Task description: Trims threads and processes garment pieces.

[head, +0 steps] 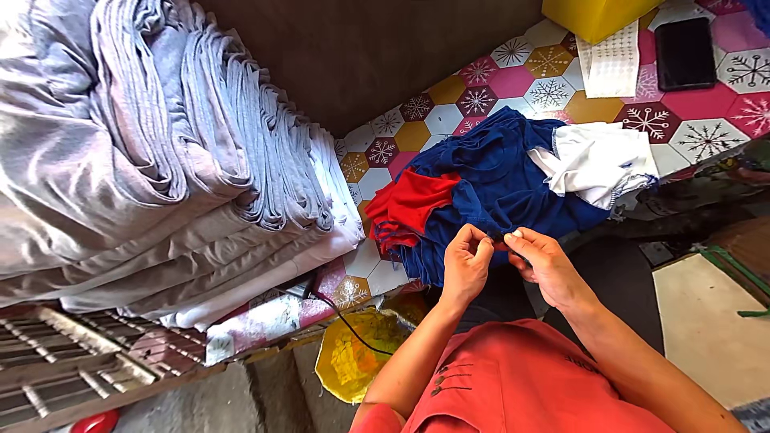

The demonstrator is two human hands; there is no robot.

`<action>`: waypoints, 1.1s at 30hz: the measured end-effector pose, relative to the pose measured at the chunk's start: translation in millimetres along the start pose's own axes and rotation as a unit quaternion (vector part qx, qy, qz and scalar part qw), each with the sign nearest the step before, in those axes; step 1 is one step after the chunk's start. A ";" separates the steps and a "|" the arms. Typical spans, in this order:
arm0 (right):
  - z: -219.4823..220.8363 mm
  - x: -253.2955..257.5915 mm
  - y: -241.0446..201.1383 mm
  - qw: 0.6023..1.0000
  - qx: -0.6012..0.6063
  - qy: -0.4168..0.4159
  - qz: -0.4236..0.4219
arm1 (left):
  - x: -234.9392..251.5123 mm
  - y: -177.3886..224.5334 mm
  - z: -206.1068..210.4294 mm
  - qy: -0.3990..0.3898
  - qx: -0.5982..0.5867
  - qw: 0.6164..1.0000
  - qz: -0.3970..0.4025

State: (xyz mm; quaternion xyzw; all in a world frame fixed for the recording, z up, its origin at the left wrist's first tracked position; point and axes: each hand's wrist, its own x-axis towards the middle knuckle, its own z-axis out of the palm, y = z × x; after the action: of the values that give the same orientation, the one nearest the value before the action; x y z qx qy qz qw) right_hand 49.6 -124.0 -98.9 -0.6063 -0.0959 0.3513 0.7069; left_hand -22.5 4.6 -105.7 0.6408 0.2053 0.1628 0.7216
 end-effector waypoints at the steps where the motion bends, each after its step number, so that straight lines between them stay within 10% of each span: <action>1: -1.4 1.9 1.3 0.999 -0.017 0.010 -0.028 | -3.4 4.1 -5.4 -0.006 0.006 1.000 -0.015; 5: -11.5 17.2 7.8 0.997 -0.043 0.043 -0.045 | -32.1 28.6 -76.4 -0.025 0.280 0.958 -0.047; 9: -15.9 27.0 9.7 0.998 -0.008 0.057 0.011 | -62.0 59.8 -154.9 0.014 0.654 0.708 -0.267; 13: -12.5 32.4 13.0 0.998 0.032 0.047 0.034 | -63.4 40.2 -120.7 0.066 0.423 0.898 -0.105; 16: -10.5 32.2 13.1 0.998 0.033 0.033 0.048 | -32.0 14.4 -57.1 0.025 0.061 0.986 -0.152; 21: -23.7 24.7 16.8 0.989 -0.090 0.062 -0.098 | 7.3 -0.6 -12.3 0.135 -0.251 0.937 -0.200; 27: -25.5 30.9 32.1 0.751 -0.420 0.121 -0.494 | 9.6 27.4 0.6 0.171 -0.300 0.917 -0.199; 33: -13.1 43.0 29.5 0.690 -0.453 0.143 -0.546 | 5.6 35.0 6.7 0.156 -0.321 0.907 -0.223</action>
State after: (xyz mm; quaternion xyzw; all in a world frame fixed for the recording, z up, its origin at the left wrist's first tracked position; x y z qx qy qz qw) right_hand 77.4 -107.4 -141.9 -0.7365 -0.4551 -0.2736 0.4191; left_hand -13.3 6.1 -70.8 0.2787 0.3890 0.1527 0.8647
